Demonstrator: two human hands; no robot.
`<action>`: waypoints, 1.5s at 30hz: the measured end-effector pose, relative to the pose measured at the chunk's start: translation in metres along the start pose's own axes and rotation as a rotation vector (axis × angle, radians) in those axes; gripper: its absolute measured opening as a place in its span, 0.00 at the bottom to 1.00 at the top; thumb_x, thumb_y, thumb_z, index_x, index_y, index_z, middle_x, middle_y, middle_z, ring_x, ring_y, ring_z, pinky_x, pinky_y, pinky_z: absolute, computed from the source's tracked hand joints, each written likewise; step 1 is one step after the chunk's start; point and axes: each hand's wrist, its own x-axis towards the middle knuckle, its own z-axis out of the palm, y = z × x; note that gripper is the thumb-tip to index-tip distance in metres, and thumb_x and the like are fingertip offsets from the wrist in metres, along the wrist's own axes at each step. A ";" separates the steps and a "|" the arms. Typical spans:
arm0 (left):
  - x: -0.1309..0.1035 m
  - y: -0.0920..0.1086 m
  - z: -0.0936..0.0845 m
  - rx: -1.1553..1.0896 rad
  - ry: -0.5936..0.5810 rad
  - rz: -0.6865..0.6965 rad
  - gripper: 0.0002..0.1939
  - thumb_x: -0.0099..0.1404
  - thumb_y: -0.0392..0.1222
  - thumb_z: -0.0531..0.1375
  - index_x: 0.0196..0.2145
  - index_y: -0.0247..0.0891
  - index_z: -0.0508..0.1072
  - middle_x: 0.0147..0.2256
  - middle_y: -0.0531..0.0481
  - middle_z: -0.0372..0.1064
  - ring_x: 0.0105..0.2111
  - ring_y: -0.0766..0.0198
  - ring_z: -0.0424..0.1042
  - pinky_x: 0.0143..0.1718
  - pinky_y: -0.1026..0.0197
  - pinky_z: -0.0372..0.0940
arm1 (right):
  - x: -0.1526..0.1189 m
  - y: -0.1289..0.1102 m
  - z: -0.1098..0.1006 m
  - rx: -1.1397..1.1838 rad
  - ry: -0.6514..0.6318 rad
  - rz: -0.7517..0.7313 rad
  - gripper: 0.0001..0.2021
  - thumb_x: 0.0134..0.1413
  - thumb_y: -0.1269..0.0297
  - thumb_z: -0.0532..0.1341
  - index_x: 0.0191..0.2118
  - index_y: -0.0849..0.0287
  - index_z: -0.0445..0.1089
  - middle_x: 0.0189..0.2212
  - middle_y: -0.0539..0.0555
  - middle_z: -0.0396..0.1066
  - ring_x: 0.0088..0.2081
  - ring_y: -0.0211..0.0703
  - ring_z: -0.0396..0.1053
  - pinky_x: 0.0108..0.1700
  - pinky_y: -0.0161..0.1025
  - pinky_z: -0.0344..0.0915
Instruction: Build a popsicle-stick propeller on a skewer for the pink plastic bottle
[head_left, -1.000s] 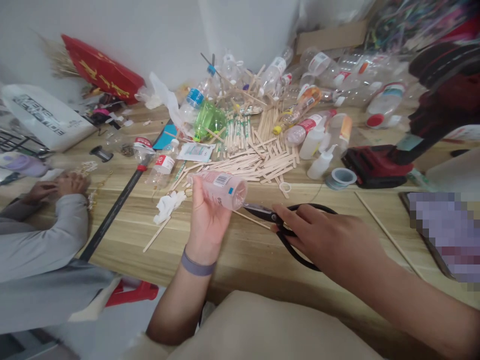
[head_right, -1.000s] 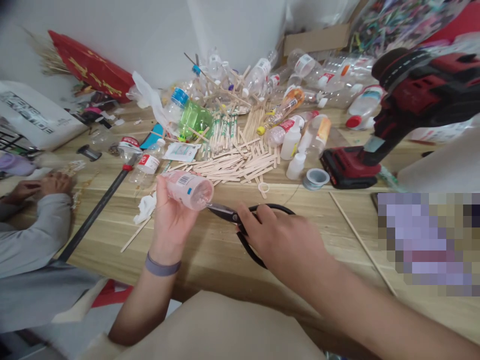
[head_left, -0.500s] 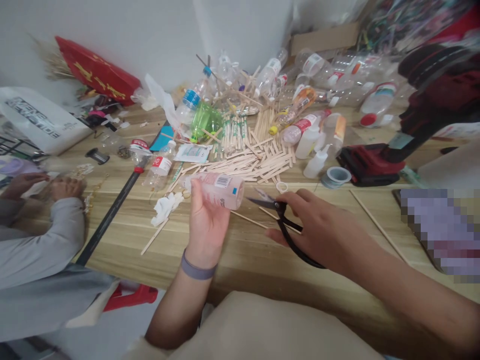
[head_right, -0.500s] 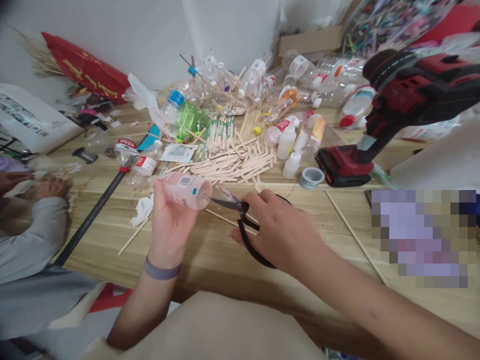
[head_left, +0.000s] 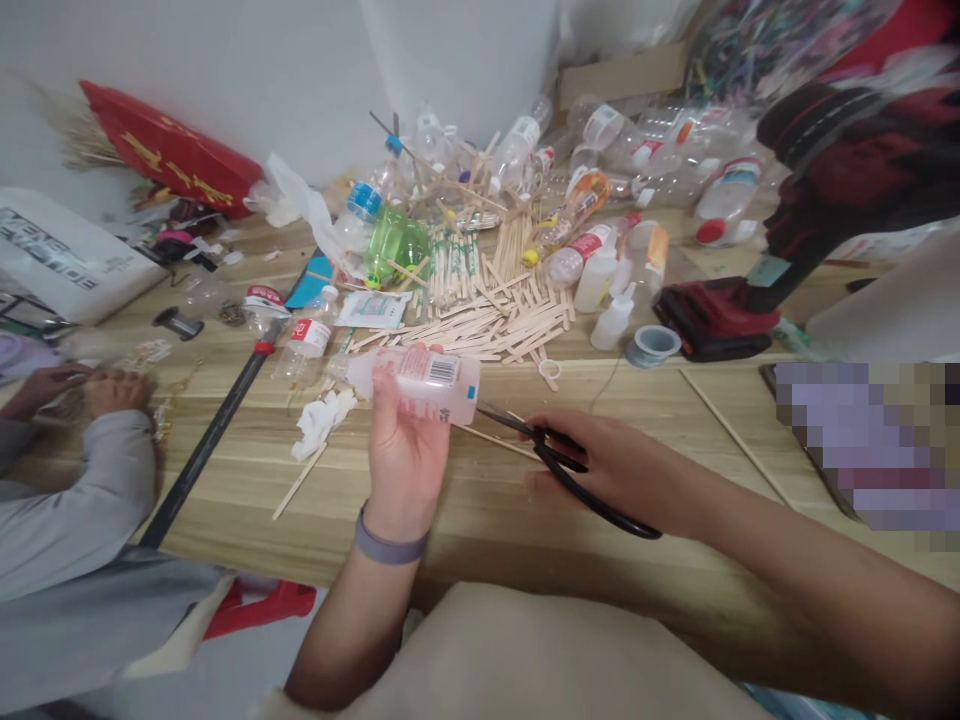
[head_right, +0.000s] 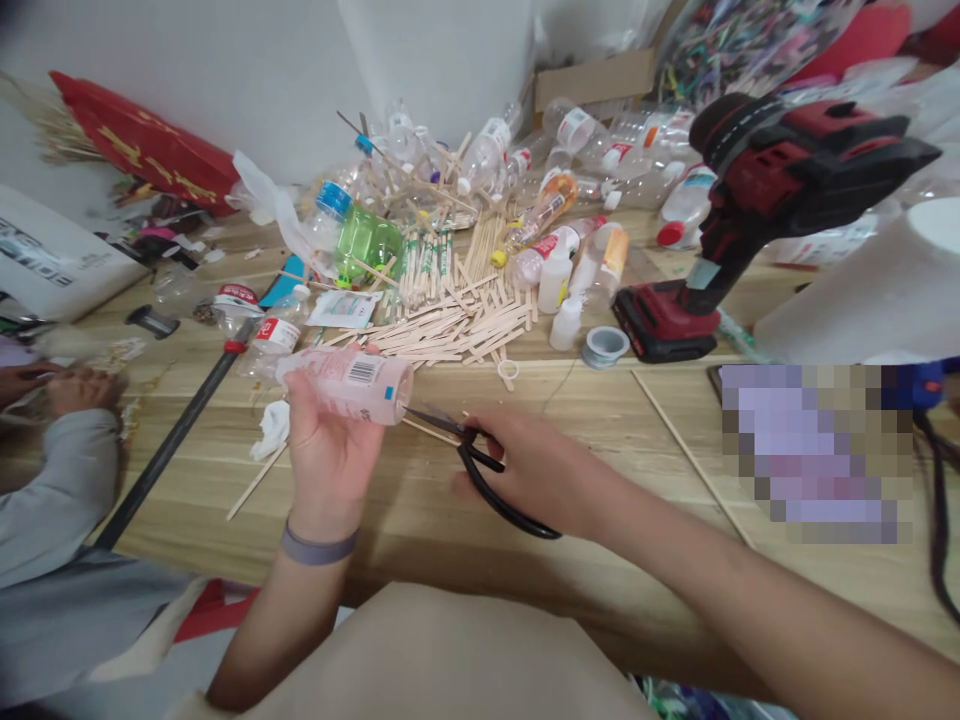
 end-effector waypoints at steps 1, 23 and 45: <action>-0.001 0.000 0.000 0.006 -0.006 0.005 0.11 0.61 0.51 0.64 0.41 0.48 0.75 0.41 0.54 0.76 0.52 0.56 0.70 0.56 0.50 0.64 | 0.000 0.000 -0.002 0.014 -0.023 -0.006 0.16 0.48 0.54 0.60 0.41 0.57 0.70 0.31 0.53 0.72 0.31 0.45 0.68 0.33 0.40 0.61; -0.017 -0.014 0.003 0.241 0.112 0.164 0.21 0.54 0.42 0.70 0.44 0.48 0.69 0.45 0.56 0.73 0.49 0.63 0.72 0.49 0.61 0.67 | 0.019 0.000 -0.030 -0.141 0.070 0.062 0.12 0.43 0.58 0.62 0.35 0.53 0.78 0.27 0.49 0.73 0.27 0.41 0.65 0.26 0.35 0.54; 0.016 -0.008 -0.007 0.119 0.318 -0.396 0.15 0.71 0.49 0.52 0.40 0.36 0.72 0.34 0.46 0.76 0.35 0.59 0.77 0.35 0.58 0.74 | 0.011 0.004 0.018 -0.795 0.766 -0.207 0.15 0.61 0.62 0.53 0.48 0.57 0.72 0.35 0.61 0.70 0.36 0.50 0.67 0.34 0.41 0.56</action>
